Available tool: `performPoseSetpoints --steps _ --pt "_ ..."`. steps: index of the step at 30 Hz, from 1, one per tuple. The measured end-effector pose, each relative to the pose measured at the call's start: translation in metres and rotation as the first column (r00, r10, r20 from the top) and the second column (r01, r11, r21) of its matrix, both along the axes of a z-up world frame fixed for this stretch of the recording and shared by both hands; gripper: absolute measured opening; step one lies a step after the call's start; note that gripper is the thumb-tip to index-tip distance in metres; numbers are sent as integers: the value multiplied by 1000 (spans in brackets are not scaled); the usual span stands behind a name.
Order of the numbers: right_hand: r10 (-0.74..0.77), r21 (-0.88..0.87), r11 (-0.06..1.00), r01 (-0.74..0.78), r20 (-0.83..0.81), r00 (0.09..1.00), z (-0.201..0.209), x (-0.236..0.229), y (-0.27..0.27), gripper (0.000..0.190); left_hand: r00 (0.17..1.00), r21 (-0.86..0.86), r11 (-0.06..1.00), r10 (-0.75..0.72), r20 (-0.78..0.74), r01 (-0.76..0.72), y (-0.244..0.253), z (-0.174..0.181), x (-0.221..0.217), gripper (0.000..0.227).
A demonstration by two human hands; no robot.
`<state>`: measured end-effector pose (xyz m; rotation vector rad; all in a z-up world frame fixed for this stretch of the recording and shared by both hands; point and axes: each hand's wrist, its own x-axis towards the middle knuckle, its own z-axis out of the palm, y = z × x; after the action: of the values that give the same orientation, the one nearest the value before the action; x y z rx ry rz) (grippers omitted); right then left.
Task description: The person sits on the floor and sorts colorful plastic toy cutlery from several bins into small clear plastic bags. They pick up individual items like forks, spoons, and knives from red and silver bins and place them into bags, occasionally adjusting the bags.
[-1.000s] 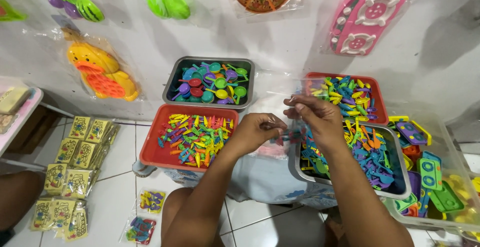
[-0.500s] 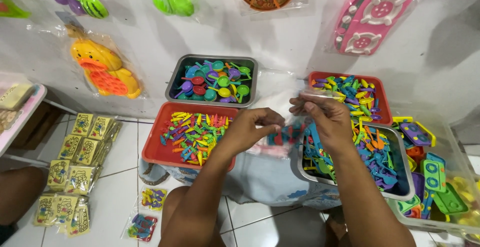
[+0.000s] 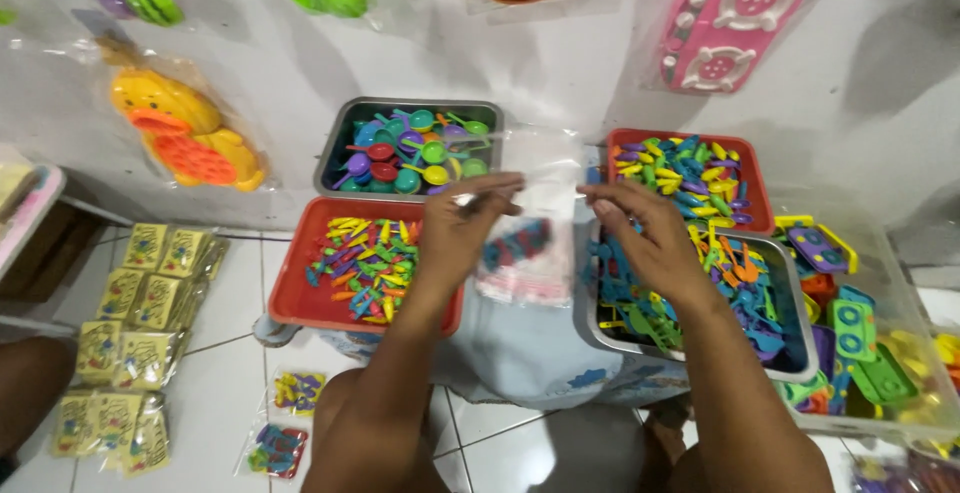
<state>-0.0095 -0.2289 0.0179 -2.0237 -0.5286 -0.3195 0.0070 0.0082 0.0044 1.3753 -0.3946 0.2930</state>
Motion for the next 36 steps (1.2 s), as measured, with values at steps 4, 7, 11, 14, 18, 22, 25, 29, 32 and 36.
performPoseSetpoints --steps 4,7,11,14,18,22,25,29,32,36 --pt "-121 -447 894 46 -142 982 -10 -17 -9 50 996 23 997 76 -53 -75 9 3 -5 12" --pt "-205 -645 763 49 -169 964 -25 -27 -1 62 996 68 994 92 -9 -91 7 13 -11 12" --pt "-356 -731 637 246 5 935 -61 -23 -10 32 1000 8 1000 27 3 -27 8 3 -3 14" --pt "-449 -624 689 368 30 893 -57 -22 -34 18 999 9 1000 22 33 -22 7 -1 2 11" --pt "-461 -514 785 346 -112 880 -9 -36 -71 26 1000 78 997 27 8 -28 5 -8 6 15" --pt "-481 -517 806 288 -289 827 -20 -25 -93 28 994 123 992 -24 -104 36 -4 -28 7 20" --pt "-514 -518 723 456 38 857 -4 -34 -55 73 971 -105 971 -224 -85 215 -13 -15 -9 16" --pt "-132 -130 985 115 -128 983 -24 -34 -19 77 943 -104 941 -328 -55 321 -25 -18 -12 19" --pt "6 -24 1000 -7 -50 999 -50 -26 -5 47 936 -140 930 -348 -46 339 -25 -21 -11 26" --pt "141 82 988 -134 -90 986 -50 -24 12 17 956 -65 955 -292 -25 290 -12 -6 -12 30"
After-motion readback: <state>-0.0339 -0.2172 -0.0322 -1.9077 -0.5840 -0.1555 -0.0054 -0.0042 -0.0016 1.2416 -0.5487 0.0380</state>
